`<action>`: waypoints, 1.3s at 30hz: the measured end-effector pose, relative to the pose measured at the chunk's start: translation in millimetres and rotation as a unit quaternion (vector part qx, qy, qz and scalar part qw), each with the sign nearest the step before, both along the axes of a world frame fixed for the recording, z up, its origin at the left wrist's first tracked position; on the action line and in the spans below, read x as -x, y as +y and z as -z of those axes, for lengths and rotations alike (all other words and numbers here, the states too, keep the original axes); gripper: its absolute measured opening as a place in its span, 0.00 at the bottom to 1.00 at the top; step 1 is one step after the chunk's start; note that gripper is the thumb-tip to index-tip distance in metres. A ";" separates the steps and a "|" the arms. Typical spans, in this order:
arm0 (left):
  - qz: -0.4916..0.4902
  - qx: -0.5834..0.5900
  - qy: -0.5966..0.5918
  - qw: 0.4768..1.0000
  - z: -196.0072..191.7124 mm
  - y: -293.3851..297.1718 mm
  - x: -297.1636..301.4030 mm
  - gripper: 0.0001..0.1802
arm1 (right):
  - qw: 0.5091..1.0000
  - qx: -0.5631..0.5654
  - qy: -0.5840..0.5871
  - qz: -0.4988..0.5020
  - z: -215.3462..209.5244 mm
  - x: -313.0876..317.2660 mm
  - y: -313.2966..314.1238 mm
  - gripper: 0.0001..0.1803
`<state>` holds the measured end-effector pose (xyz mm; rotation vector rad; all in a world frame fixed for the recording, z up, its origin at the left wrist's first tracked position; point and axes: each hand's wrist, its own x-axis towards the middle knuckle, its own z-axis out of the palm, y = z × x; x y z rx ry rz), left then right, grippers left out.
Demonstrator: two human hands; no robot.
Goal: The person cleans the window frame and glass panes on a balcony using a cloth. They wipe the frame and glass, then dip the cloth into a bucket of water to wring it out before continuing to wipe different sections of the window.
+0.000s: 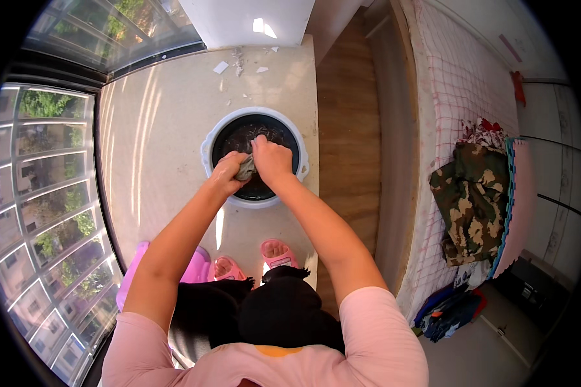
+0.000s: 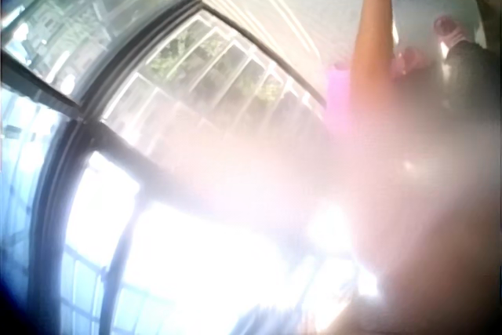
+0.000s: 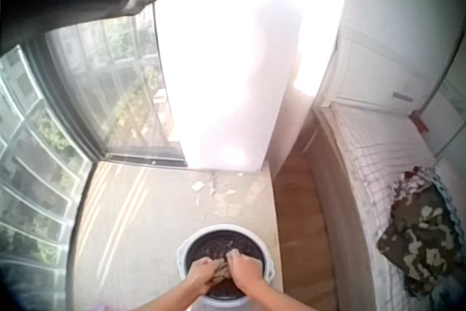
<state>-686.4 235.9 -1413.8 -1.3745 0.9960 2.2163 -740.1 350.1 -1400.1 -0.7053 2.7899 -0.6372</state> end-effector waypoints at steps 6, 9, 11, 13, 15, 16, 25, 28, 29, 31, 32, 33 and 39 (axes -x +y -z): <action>0.359 0.576 0.131 0.723 12.4 1.7 -13.8 0.20 | 0.994 -0.076 0.068 -0.033 44.5 -6.4 22.5 0.07; 0.435 0.561 0.158 0.686 -14.9 0.6 -8.7 0.27 | 0.990 -0.110 -0.087 -0.035 19.3 -3.1 12.4 0.08; 0.400 0.577 0.223 0.676 -9.3 -7.7 -19.5 0.27 | 0.988 -0.004 -0.151 -0.043 -27.0 -8.7 5.7 0.09; 0.406 0.558 0.280 0.667 9.3 -25.8 -24.3 0.23 | 0.962 0.138 -0.236 -0.023 -66.4 -7.6 10.0 0.11; 0.377 0.389 0.216 0.812 2.7 -36.6 -15.9 0.19 | 0.931 0.245 -0.265 0.060 -71.1 1.6 25.4 0.09; 0.358 0.295 0.182 0.867 -9.2 -36.6 -8.9 0.17 | 0.914 0.281 -0.273 0.108 -56.4 7.7 35.8 0.08; 0.018 -0.023 0.234 0.972 -47.7 -15.7 -6.6 0.10 | 0.421 0.510 -0.728 0.184 -8.8 -18.1 41.8 0.23; 0.289 0.298 0.274 0.868 -50.6 -13.1 -16.2 0.10 | 0.445 0.493 -0.729 0.166 -21.3 -24.4 36.2 0.21; 0.327 0.408 0.266 0.810 -55.8 -9.2 -18.4 0.12 | 0.503 0.452 -0.725 0.127 -7.0 -27.1 39.4 0.17; 0.354 0.365 0.321 0.798 -62.8 -16.4 -18.2 0.13 | 0.521 0.432 -0.720 0.151 -6.8 -28.1 42.0 0.14; 0.367 0.343 0.348 0.791 -64.3 -22.2 -19.1 0.14 | 0.530 0.422 -0.717 0.163 -7.1 -28.8 43.6 0.12; 0.410 0.309 0.350 0.783 -64.7 -32.3 -19.0 0.15 | 0.512 0.422 -0.729 0.165 -16.8 -28.6 42.6 0.12; 0.248 0.026 0.379 0.891 -69.3 -47.2 -13.9 0.18 | 0.495 0.428 -0.749 0.104 -28.9 -21.4 41.2 0.11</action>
